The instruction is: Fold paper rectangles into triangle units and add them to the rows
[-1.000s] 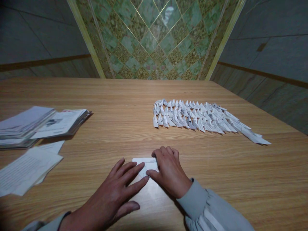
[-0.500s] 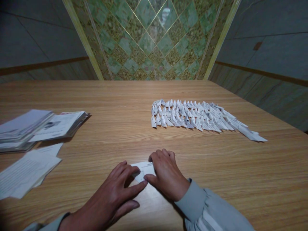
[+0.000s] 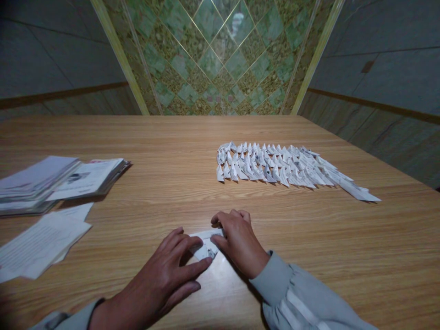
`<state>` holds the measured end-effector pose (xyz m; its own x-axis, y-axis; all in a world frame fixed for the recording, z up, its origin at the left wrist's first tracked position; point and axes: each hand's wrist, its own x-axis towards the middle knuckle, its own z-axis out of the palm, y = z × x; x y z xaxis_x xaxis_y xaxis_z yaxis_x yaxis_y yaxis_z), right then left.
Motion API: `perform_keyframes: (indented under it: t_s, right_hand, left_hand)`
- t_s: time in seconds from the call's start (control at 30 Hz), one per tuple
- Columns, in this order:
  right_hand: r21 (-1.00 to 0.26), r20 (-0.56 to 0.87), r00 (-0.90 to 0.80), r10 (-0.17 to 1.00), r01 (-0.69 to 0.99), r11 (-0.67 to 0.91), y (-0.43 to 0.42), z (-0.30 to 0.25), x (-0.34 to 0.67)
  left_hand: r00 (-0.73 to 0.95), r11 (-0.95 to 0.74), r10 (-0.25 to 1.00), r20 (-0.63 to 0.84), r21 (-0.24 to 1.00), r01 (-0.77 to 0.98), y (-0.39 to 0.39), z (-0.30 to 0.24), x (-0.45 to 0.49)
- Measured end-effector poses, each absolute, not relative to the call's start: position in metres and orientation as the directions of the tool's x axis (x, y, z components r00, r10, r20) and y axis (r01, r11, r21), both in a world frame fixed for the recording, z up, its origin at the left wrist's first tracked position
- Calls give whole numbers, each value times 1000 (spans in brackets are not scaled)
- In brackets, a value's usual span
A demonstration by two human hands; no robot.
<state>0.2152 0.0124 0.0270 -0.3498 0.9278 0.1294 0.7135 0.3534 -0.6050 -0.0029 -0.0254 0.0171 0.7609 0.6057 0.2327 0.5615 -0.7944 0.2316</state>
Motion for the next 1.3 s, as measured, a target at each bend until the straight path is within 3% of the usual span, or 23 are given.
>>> perform_keyframes:
  t_s: [0.17, 0.4, 0.7, 0.9, 1.1, 1.3]
  right_hand:
    - [-594, 179, -316, 932, 720, 358, 16, 22, 215]
    - [-617, 257, -412, 874, 626, 477, 15, 24, 212]
    - [-451, 309, -531, 789, 648, 614, 16, 27, 217]
    - [-443, 315, -536, 784, 647, 620, 15, 31, 218]
    - [-523, 397, -493, 774, 571, 633, 17, 34, 219]
    - [-646, 394, -390, 832, 527, 553, 14, 32, 214]
  left_hand:
    - [730, -777, 624, 278, 318, 543, -22, 14, -7]
    - [487, -585, 810, 325, 502, 637, -10, 15, -12]
    - [525, -584, 811, 257, 376, 719, -8, 9, -10]
    - [515, -576, 817, 260, 417, 703, -8, 11, -11]
    - [445, -520, 849, 283, 595, 613, -9, 15, -13]
    - [325, -334, 926, 191, 814, 475, -13, 17, -9]
